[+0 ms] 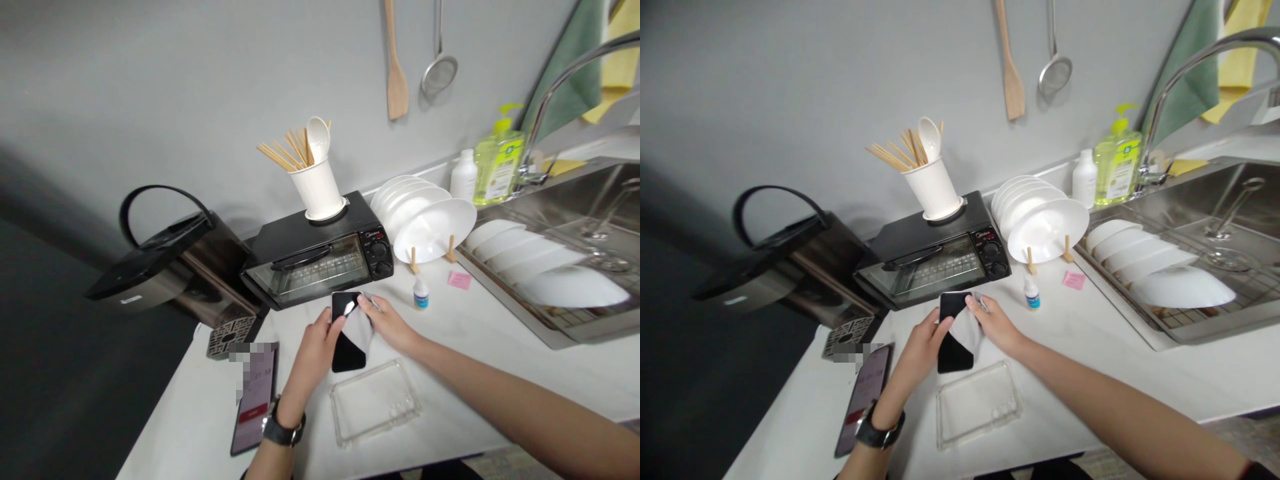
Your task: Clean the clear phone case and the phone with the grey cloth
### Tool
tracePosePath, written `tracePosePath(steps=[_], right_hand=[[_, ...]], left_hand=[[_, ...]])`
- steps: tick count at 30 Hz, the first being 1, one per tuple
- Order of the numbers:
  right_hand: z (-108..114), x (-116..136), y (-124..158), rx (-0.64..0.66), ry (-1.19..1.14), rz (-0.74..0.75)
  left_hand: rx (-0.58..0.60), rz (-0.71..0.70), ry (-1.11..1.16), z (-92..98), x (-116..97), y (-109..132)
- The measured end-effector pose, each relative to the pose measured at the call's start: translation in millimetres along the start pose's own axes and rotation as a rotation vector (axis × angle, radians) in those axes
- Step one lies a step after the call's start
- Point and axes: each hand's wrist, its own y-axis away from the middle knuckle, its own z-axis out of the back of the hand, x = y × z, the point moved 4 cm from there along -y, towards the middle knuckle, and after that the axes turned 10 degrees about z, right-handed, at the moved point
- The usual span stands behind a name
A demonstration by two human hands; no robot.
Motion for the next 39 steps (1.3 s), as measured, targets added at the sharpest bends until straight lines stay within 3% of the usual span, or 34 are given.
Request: tracePosePath(steps=[5, 10, 12, 14, 18, 22, 24, 26, 28, 32, 34, 37, 39], right_hand=[[-9, 0, 3, 0.111, -0.358, -0.144], [4, -13, -4, -0.100, -0.268, -0.093], [2, -13, -3, -0.080, -0.290, -0.092], [-3, -7, -1, 0.035, -0.293, -0.089], [1, 6, -4, 0.254, -0.020, 0.015], [23, 10, -14, 0.140, 0.517, 0.208], [26, 7, -15, 0.138, 0.698, 0.248], [21, 2, -11, 0.211, 0.773, 0.241], [12, 2, -5, 0.275, 0.838, 0.243], [-10, 33, 22, 0.421, 1.092, 0.416], [-25, 53, 45, 0.573, 1.134, 0.493], [-48, 66, 86, 0.843, 1.033, 0.463], [-56, 65, 107, 0.857, 1.055, 0.415]], left_hand=[[-0.032, -0.042, -0.079, -11.9, -1, -6], [-0.001, -0.030, -0.172, -11.3, 4, 0], [-0.023, -0.030, -0.272, -11.3, 2, 2], [-0.061, -0.045, -0.368, -10.6, -2, 2], [-0.028, -0.083, -0.499, -2.5, -12, 11], [0.051, -0.044, -0.423, 27.1, -5, 46], [-0.052, 0.026, -0.338, 48.3, 8, 68], [-0.126, 0.088, -0.260, 62.2, 24, 88], [-0.126, 0.143, -0.187, 66.8, 41, 103], [-0.052, 0.172, -0.142, 65.6, 55, 115], [0.047, 0.119, -0.179, 61.8, 48, 113], [0.217, -0.053, -0.282, 49.0, 19, 101], [0.245, -0.162, -0.354, 37.9, -5, 90]])
